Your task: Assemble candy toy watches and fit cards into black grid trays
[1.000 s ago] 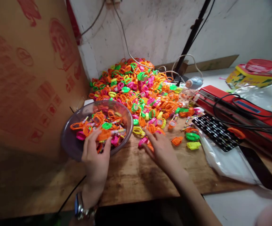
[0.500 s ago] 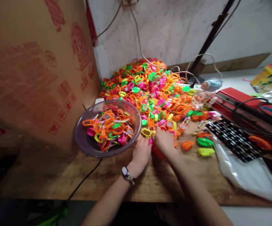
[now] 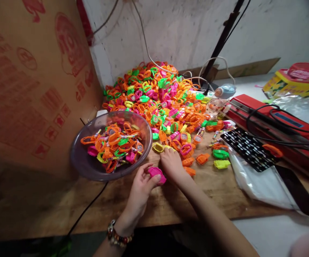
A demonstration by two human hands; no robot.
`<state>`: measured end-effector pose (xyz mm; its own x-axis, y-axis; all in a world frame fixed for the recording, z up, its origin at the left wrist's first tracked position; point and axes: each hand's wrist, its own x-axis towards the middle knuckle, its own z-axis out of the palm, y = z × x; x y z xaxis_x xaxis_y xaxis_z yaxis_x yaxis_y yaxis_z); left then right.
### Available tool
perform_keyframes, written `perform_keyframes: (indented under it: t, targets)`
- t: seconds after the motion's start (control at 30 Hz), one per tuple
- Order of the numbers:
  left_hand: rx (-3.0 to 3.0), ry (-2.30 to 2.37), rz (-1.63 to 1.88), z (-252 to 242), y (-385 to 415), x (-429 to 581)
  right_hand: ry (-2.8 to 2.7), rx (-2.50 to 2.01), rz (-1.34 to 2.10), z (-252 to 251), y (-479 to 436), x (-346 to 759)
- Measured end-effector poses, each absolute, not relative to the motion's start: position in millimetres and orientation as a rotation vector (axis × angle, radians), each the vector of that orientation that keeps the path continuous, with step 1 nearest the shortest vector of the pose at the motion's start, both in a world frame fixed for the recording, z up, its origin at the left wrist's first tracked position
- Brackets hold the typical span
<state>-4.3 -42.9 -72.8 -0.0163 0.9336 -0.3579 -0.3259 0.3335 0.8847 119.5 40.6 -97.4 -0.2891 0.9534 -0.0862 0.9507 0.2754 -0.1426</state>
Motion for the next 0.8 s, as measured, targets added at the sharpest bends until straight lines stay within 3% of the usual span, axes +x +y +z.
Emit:
perform_keyframes:
  t: [0.2,0.37,0.47,0.6,0.8]
  targets:
    - [0.586,1.075,1.219,-33,-39,-14,-2.471,-1.688,0.414,-87,56,135]
    - [0.546,1.106,1.314,-34,-33,-20,-1.752,-1.134,1.014,-67,25,159]
    - [0.670,1.160,1.329,-40,-32,-20,-1.536,-0.831,1.196,-56,-1,159]
    - [1.027,1.251,1.288,-43,-33,-21,-1.629,-0.889,1.136,-43,-21,149]
    - [1.553,1.478,1.135,-35,-39,-27,-1.798,-0.996,0.636,-29,-28,139]
